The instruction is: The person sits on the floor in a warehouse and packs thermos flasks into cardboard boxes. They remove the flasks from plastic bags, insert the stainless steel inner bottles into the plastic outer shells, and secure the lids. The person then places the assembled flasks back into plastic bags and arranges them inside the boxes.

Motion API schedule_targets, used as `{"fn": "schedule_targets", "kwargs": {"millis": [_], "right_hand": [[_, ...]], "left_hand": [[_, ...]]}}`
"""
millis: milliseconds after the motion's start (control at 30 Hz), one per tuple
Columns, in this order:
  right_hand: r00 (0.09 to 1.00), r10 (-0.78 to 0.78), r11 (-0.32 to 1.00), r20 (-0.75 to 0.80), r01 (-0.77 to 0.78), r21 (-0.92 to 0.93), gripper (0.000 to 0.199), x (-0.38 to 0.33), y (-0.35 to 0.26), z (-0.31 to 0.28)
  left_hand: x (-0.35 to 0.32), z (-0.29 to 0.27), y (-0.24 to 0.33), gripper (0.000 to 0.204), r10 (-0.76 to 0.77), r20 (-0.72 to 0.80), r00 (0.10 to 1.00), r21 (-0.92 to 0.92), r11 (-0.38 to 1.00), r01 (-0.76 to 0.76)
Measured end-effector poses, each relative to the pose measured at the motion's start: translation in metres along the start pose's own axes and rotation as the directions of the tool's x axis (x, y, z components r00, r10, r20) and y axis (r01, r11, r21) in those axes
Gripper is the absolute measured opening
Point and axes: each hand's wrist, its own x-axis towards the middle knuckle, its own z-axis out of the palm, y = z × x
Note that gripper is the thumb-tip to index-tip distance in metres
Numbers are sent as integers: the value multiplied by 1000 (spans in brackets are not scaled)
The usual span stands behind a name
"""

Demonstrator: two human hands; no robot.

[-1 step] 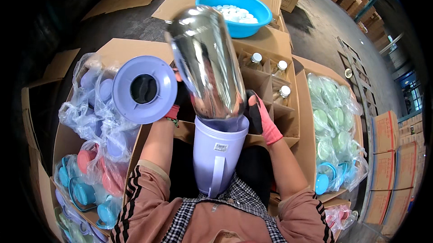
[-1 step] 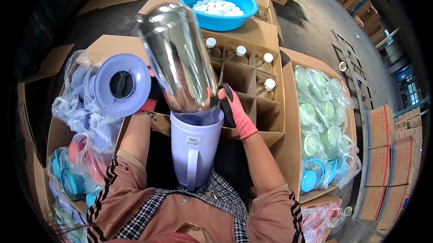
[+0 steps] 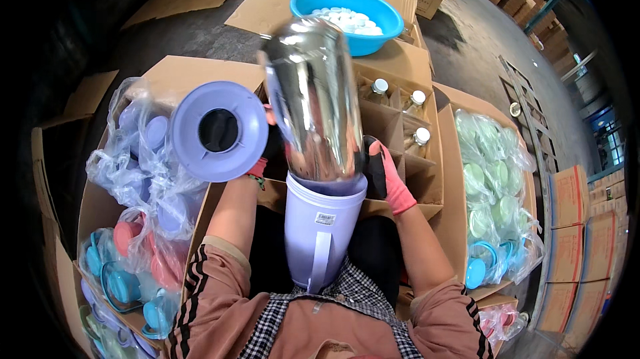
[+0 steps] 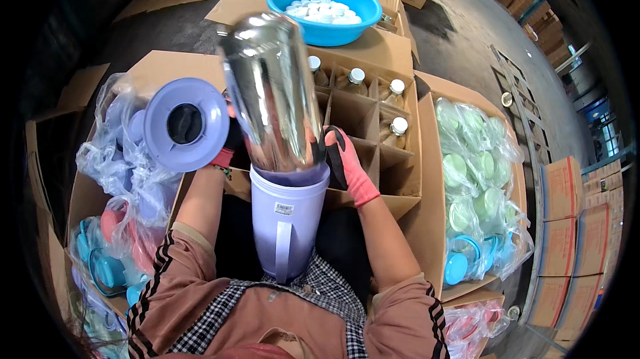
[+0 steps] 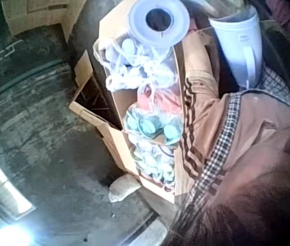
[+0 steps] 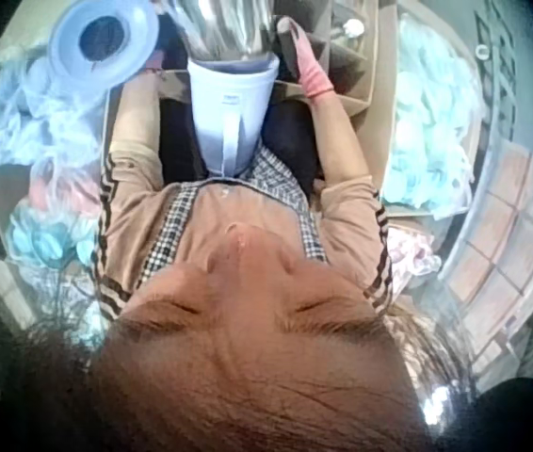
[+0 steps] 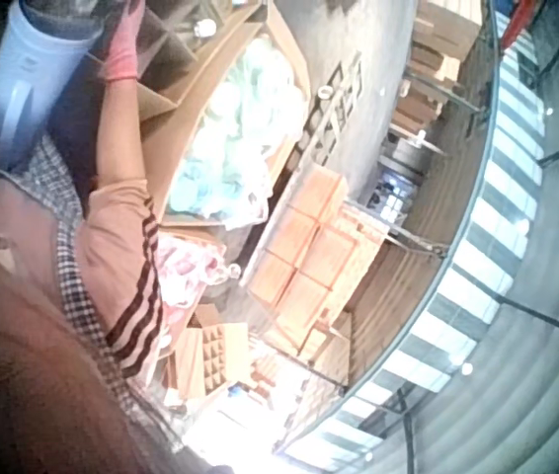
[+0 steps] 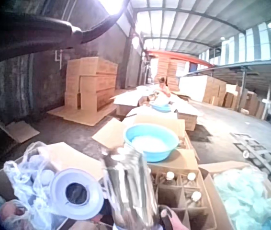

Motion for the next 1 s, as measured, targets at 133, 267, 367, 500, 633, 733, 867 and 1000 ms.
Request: {"fn": "schedule_targets", "kwargs": {"millis": [133, 267, 367, 500, 633, 733, 867, 1000], "right_hand": [[982, -99, 995, -159, 95, -33, 52, 10, 4, -14], [984, -179, 973, -12, 176, -146, 71, 10, -31, 17], [993, -84, 921, 88, 111, -373, 75, 5, -38, 22], [984, 80, 610, 160, 78, -788, 73, -14, -39, 35], [934, 323, 156, 156, 111, -982, 54, -23, -53, 53], [786, 609, 27, 104, 110, -994, 52, -24, -55, 82], [811, 538, 155, 232, 175, -972, 54, -39, -41, 64], [946, 245, 462, 211, 78, -883, 52, -72, -19, 52]], "left_hand": [[-18, 33, 6, 37, 24, 520, 854, -291, 945, 151], [-47, 47, 46, 38, -510, 9, 860, -312, 816, 487], [-61, 9, 4, 32, -339, 171, 925, -403, 833, 379], [-72, 8, 12, 23, -182, 194, 964, -301, 924, 235], [-86, 45, 33, 19, -383, 131, 914, -292, 866, 405], [-103, 34, 37, 25, -355, 161, 921, -335, 858, 389], [-125, 81, 74, 32, -352, 173, 920, -59, 929, 366], [-130, 67, 68, 42, -361, 166, 918, -218, 894, 391]]}}
